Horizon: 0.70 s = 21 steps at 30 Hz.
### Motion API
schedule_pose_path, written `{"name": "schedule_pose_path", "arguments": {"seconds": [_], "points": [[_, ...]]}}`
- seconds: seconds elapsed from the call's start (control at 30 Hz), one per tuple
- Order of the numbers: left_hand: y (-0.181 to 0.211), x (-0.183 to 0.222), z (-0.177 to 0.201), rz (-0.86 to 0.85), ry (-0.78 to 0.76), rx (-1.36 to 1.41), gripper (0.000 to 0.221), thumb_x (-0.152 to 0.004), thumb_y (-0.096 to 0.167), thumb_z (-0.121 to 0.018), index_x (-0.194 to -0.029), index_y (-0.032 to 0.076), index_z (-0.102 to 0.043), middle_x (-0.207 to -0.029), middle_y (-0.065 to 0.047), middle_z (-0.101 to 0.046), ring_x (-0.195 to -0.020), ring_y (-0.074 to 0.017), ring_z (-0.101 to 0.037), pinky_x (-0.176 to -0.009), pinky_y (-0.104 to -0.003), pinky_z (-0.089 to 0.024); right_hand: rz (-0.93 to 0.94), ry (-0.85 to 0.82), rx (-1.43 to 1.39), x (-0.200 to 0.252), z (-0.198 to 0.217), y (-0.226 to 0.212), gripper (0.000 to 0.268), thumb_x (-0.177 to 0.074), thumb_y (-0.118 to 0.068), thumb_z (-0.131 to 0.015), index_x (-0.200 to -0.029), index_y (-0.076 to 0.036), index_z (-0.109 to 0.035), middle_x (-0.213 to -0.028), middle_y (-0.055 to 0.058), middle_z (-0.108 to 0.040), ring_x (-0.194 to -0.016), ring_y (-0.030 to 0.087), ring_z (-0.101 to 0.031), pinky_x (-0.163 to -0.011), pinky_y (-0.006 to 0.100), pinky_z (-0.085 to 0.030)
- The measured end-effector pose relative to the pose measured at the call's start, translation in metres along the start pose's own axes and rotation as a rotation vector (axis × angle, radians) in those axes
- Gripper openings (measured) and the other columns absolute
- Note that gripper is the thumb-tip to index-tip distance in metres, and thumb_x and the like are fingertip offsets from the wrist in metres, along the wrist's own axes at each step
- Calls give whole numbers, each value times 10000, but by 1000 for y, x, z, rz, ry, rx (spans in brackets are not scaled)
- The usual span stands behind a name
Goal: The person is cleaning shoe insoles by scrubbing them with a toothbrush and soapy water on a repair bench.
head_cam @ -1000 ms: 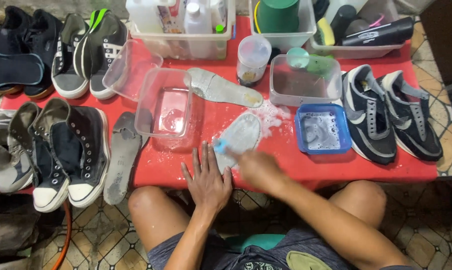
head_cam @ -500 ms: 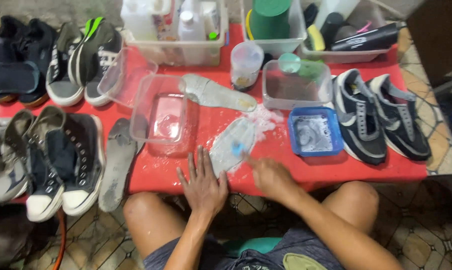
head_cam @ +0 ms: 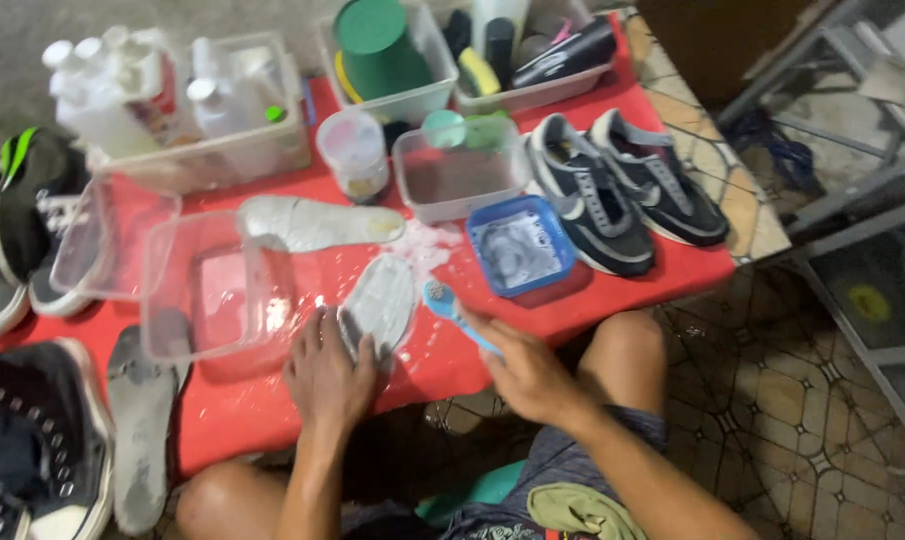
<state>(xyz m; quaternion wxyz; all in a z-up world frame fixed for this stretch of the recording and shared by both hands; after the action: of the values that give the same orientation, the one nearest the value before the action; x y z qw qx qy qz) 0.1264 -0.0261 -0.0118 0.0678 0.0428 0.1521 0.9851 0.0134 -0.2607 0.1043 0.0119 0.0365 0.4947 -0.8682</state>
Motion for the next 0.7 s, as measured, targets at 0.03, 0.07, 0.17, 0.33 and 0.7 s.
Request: {"name": "schedule_pose_path", "arguments": {"seconds": [0.03,0.07,0.17,0.33,0.7], "points": [[19,-8,11,-19,1,2,711,-852,560,-556,-1490,266,-447,-1533,-2,-445,-1353,-336,-468,-1017,-649,-418,-3,18,6,-1,13,2,520,-921,-49,-510,-1437,-26,-580,-1247,280,-683,-1213,433,-626,-990,513,-522],[40,-15,20,-56,-43,-25,734,-856,564,-550,-1509,258,-415,-1524,-7,-425,-1341,-345,-445,-1012,-627,-413,-41,53,178,-1,28,5,528,-929,-59,-497,-1452,-63,-569,-1213,284,-680,-1140,468,-642,-922,561,-534],[65,-41,-8,-104,-55,-128,808,-808,558,-615,-1521,246,-397,-1400,-40,-464,-1266,-354,-469,-944,-592,-459,-168,122,416,-1,60,36,537,-935,-90,-485,-1464,-151,-554,-1182,214,-682,-1054,454,-680,-845,573,-567],[42,-80,-50,-40,-169,-58,849,-649,561,-725,-1394,224,-500,-1195,-90,-606,-1149,-397,-591,-834,-579,-527,-377,-55,585,-29,76,56,648,-891,-107,-451,-1509,-303,-468,-1267,40,-654,-1049,388,-706,-863,569,-578],[50,-80,-25,12,-257,61,866,-572,466,-831,-1276,100,-486,-1249,-191,-552,-1218,-474,-554,-982,-572,-478,-454,-169,751,-71,51,111,310,-824,-134,-573,-1074,-86,-749,-1088,186,-694,-953,507,-717,-838,649,-551]]}}
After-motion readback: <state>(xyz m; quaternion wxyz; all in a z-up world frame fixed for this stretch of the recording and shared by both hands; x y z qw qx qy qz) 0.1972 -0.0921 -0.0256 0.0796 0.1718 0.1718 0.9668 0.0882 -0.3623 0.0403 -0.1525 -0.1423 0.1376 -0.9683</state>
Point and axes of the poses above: each hand's wrist, its own x-axis away from the middle knuckle, its own z-axis out of the back of the hand, y = z × x, the point moved 7 cm from there along -x, towards the middle knuckle
